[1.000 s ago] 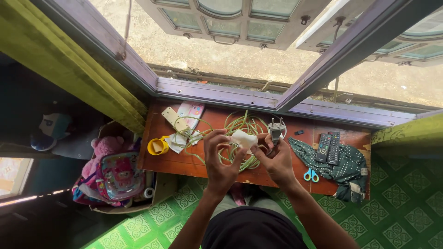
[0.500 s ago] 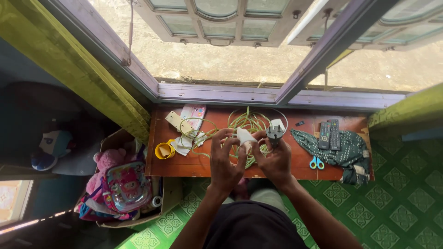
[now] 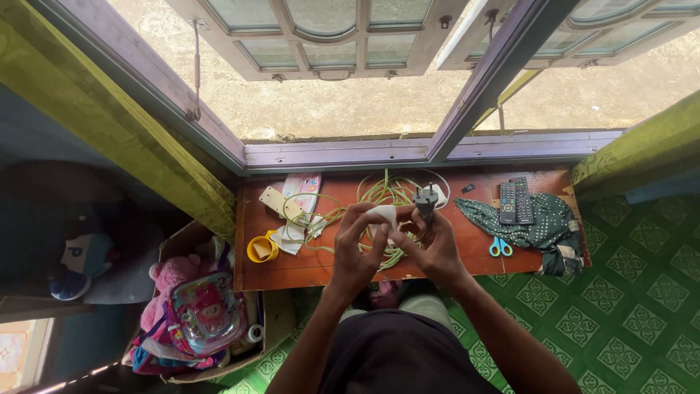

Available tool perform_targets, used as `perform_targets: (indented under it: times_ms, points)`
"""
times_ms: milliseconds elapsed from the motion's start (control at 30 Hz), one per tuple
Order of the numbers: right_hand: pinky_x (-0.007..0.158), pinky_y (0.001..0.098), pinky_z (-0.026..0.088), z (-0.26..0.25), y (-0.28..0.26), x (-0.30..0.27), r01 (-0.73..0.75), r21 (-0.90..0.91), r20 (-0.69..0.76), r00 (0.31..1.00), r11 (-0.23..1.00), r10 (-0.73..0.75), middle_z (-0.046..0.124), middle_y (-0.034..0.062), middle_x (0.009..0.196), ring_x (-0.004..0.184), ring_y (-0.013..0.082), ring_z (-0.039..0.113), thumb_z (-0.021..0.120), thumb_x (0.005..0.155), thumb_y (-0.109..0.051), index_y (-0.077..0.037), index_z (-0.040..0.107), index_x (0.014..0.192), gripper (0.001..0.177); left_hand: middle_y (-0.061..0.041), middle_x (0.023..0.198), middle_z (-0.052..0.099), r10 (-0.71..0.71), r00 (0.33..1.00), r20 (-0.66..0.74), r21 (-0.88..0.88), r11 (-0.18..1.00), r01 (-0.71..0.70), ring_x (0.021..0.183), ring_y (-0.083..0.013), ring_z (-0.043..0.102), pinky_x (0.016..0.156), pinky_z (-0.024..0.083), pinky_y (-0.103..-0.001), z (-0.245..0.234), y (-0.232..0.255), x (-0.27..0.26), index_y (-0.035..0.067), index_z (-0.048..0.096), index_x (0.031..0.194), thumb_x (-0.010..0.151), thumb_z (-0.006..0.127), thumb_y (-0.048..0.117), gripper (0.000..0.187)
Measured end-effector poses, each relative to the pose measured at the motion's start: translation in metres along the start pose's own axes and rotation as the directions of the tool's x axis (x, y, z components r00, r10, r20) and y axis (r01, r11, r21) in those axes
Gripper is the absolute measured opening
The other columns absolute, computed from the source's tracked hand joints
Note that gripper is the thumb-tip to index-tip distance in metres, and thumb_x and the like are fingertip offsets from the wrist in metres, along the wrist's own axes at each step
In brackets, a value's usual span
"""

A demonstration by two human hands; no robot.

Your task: Repairing a power cord by joining a plug and socket with tape.

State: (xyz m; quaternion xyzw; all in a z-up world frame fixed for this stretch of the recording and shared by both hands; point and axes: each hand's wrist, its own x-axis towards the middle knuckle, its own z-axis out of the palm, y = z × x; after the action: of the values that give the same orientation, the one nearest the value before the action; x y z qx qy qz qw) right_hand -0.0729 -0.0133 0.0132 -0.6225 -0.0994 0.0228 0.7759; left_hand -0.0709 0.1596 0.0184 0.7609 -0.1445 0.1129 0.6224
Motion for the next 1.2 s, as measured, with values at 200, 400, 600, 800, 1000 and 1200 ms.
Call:
perform_targets:
  times_ms: [200,400,600,800,1000,1200]
  points:
    - [0.085,0.0314,0.059,-0.018,0.017,0.002,-0.123,0.027,-0.029,0.992,0.992,0.124,0.070,0.0142,0.110,0.101,0.0143,0.069,0.069,0.090,0.009,-0.010,0.036,0.087,0.038,-0.009,0.130,0.052,-0.105,0.994,-0.029,-0.375,0.923,0.087,0.119,-0.0202,0.062,0.092,0.056,-0.032,-0.001,0.015,0.008,0.009,0.046,0.136,0.092,0.068,0.008,0.049]
    - [0.082,0.0305,0.058,-0.011,0.012,0.004,-0.100,-0.022,-0.038,0.994,0.995,0.099,0.070,0.0136,0.110,0.099,0.0136,0.067,0.069,0.091,0.008,-0.010,0.036,0.084,0.038,-0.011,0.108,0.071,-0.350,0.910,0.223,-0.591,0.693,0.412,0.099,-0.0160,0.069,0.084,0.058,-0.030,0.007,-0.052,-0.014,0.004,0.063,0.124,0.099,0.070,0.009,0.026]
    - [0.096,0.0268,0.049,-0.004,-0.009,-0.003,-0.066,-0.071,0.003,0.998,0.995,0.066,0.059,0.0058,0.107,0.105,0.0120,0.057,0.051,0.101,-0.005,-0.004,0.052,0.107,0.007,-0.014,0.108,0.068,-0.357,0.928,-0.107,-0.481,0.835,0.266,0.090,-0.0138,0.067,0.075,0.055,-0.029,0.006,-0.049,-0.019,-0.002,0.068,0.107,0.100,0.073,0.003,0.010]
    - [0.090,0.0268,0.048,-0.005,0.013,-0.015,0.038,-0.290,-0.015,0.999,0.956,-0.045,0.055,0.0057,0.113,0.104,0.0142,0.057,0.057,0.106,-0.002,0.003,0.065,0.126,0.023,-0.010,0.125,0.066,-0.195,0.970,-0.142,-0.379,0.916,0.129,0.105,-0.0144,0.071,0.087,0.062,-0.030,0.011,-0.001,-0.013,0.001,0.067,0.112,0.096,0.070,0.002,0.016]
    - [0.092,0.0277,0.057,-0.001,0.011,-0.010,-0.098,-0.014,-0.171,0.981,0.995,0.094,0.069,0.0071,0.115,0.108,0.0128,0.067,0.063,0.096,0.000,0.000,0.058,0.124,0.028,-0.014,0.119,0.070,0.096,0.994,-0.055,-0.086,0.991,-0.101,0.113,-0.0238,0.069,0.094,0.056,-0.036,0.008,0.011,-0.012,0.001,0.068,0.112,0.099,0.069,0.008,0.014]
    - [0.082,0.0246,0.053,-0.019,0.023,-0.017,-0.061,-0.077,-0.128,0.990,0.995,0.051,0.066,0.0044,0.112,0.099,0.0098,0.064,0.062,0.102,0.003,0.003,0.067,0.123,0.022,-0.009,0.101,0.069,-0.109,0.993,0.054,-0.229,0.966,0.119,0.099,-0.0181,0.071,0.091,0.058,-0.031,0.007,0.001,0.001,0.002,0.064,0.112,0.094,0.076,0.006,0.022]
